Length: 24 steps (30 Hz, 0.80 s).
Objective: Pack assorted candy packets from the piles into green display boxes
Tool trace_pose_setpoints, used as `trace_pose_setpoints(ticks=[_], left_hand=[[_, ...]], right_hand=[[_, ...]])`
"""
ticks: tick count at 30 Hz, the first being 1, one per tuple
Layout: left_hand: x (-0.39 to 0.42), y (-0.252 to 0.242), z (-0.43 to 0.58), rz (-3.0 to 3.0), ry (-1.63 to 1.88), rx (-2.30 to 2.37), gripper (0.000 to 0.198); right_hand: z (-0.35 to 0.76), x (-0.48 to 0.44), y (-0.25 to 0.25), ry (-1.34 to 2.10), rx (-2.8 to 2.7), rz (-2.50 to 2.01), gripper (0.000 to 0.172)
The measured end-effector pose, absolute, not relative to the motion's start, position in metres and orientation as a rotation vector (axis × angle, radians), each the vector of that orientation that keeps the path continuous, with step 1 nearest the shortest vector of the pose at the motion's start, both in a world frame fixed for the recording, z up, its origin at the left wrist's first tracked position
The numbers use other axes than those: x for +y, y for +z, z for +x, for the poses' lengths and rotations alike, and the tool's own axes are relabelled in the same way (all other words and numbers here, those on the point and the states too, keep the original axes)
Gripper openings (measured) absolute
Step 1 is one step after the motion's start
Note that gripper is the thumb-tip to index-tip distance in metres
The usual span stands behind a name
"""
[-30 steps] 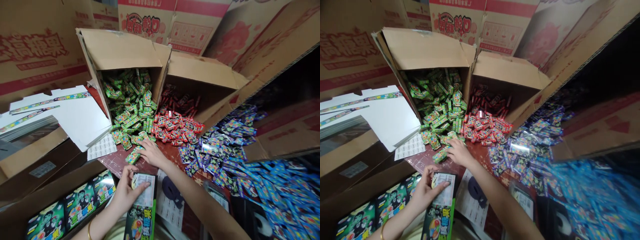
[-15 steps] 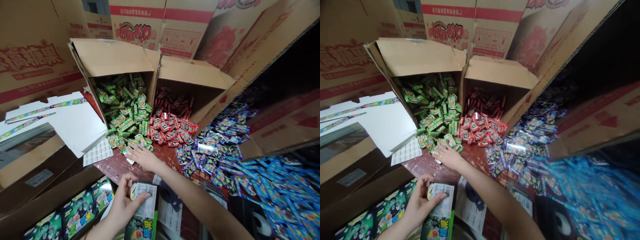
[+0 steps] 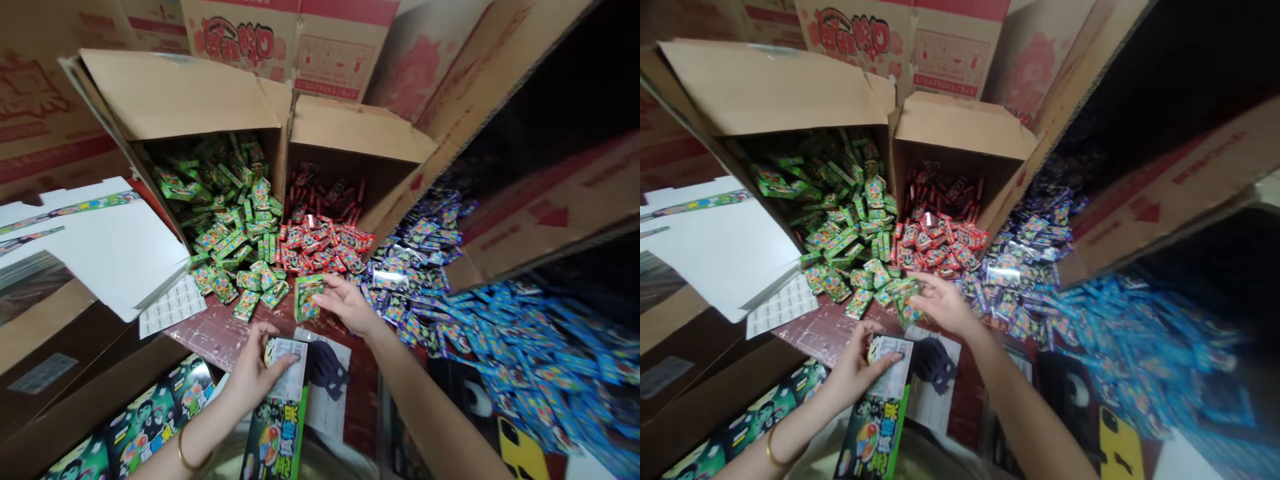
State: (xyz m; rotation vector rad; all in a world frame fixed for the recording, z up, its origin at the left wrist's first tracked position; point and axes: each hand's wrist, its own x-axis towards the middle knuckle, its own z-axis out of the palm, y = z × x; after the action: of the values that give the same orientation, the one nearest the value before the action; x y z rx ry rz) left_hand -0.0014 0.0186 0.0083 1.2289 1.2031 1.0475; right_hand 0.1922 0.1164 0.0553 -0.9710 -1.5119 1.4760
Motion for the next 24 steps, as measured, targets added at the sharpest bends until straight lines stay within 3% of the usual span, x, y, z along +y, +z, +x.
trace_pose_setpoints(ticks=[2, 6, 13, 18, 21, 24], left_hand=[[0.019, 0.008, 0.005, 1.241, 1.027, 1.155, 0.042], [0.015, 0.006, 0.014, 1.187, 1.016, 1.089, 0.046], [0.016, 0.009, 0.010, 1.113, 0.993, 1.059, 0.062], [0.020, 0.005, -0.001, 1.274, 0.921, 1.146, 0.033], [0.020, 0.003, -0.003, 1.242, 0.885, 1.145, 0.031], [0.016, -0.001, 0.001, 1.267, 0.898, 1.145, 0.034]], right_hand=[[0.197, 0.105, 0.058, 1.475, -1.498, -1.011, 0.045], [0.209, 0.093, 0.041, 1.541, -1.591, -1.075, 0.030], [0.214, 0.068, 0.028, 1.457, -1.783, -1.019, 0.018], [0.202, 0.038, 0.013, 1.608, -1.382, -1.071, 0.027], [0.192, 0.021, 0.004, 1.548, -1.129, -1.095, 0.037], [0.179, 0.006, -0.007, 1.369, -0.990, -1.141, 0.030]])
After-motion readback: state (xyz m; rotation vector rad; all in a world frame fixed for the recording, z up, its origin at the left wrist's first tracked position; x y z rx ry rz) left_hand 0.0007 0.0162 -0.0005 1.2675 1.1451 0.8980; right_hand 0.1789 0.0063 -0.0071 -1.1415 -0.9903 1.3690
